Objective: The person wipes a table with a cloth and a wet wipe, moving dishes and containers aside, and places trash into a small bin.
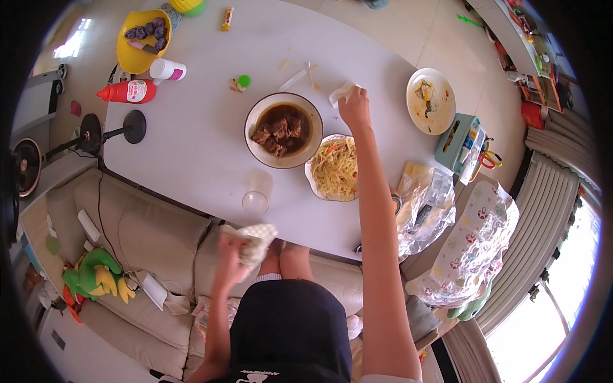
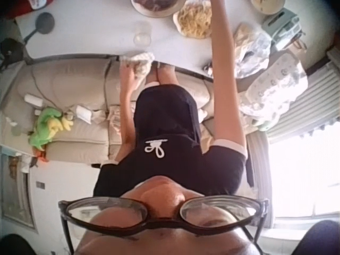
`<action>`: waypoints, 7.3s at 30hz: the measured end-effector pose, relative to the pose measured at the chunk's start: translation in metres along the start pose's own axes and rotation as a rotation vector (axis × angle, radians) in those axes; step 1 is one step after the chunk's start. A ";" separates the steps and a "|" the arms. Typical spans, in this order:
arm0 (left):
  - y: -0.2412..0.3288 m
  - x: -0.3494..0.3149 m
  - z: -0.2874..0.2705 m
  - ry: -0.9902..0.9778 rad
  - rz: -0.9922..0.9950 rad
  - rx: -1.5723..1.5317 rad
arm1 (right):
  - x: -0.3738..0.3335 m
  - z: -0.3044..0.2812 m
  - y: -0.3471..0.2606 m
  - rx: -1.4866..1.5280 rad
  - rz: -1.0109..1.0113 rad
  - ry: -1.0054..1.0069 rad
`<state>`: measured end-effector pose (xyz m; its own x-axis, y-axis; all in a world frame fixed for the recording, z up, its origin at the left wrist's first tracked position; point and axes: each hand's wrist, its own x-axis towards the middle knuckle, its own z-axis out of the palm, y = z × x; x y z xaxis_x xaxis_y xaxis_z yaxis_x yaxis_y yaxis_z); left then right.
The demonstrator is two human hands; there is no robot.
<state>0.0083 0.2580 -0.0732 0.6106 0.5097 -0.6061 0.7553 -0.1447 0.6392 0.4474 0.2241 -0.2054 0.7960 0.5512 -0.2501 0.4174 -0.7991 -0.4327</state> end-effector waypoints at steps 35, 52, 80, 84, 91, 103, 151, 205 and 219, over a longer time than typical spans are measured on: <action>0.059 0.073 0.023 0.113 0.300 0.055 | -0.179 -0.099 0.087 -0.289 0.249 0.150; 0.081 0.008 0.079 -0.148 0.374 -0.036 | -0.301 -0.059 0.008 0.513 0.210 0.341; -0.024 -0.089 -0.039 0.626 0.107 -0.536 | -0.313 0.120 -0.141 0.060 -0.569 -0.337; -0.011 -0.074 -0.031 0.527 0.159 -0.555 | -0.368 0.046 -0.067 -0.093 -0.274 -0.245; 0.020 -0.037 0.008 0.227 0.255 -0.337 | -0.400 0.042 0.028 -0.255 0.305 0.120; 0.054 -0.020 0.064 -0.045 0.400 -0.129 | -0.310 0.051 0.065 -0.188 0.493 0.504; -0.014 -0.037 -0.018 0.693 -0.030 -0.655 | -0.023 0.006 -0.010 -0.044 0.486 0.338; -0.019 0.101 -0.037 0.477 0.245 -0.163 | -0.399 -0.030 -0.052 0.216 0.242 -0.206; -0.023 0.105 -0.021 0.582 0.224 -0.370 | -0.362 -0.062 -0.084 0.316 0.259 -0.241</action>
<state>0.0499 0.3328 -0.1421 0.4375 0.8853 -0.1575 0.4339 -0.0545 0.8993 0.1514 0.0771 -0.0252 0.7165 0.4130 -0.5622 0.0345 -0.8259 -0.5627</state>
